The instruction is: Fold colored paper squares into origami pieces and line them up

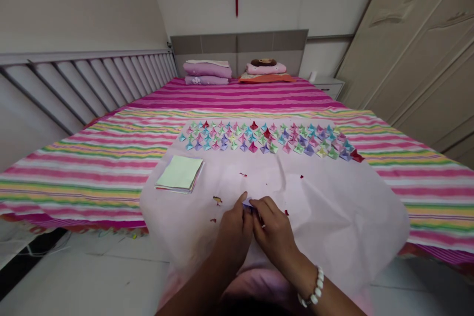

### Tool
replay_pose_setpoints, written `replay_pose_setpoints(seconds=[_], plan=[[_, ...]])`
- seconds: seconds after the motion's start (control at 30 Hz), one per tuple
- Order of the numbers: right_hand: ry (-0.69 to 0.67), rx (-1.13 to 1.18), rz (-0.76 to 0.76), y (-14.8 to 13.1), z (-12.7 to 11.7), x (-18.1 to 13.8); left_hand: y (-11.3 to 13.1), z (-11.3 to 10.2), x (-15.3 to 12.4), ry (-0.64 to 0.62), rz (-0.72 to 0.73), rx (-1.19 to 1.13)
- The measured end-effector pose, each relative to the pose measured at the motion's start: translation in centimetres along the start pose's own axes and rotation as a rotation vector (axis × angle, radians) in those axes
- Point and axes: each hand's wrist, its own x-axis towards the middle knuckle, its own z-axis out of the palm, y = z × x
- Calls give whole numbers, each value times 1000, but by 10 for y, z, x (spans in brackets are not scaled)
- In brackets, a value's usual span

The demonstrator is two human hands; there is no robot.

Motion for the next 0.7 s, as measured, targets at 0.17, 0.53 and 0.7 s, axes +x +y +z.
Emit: replay_pose_setpoints(seconds=[0.17,0.53,0.7], plan=[[44,150,86,-1,-2,2,-8,0,0,8,9,73],[82,-1,-86,-4,0,-2,-8,5,9,-27,-74,-388],[156,-179,-238,-7,1,-3,-3,0,9,-80,-42,-543]])
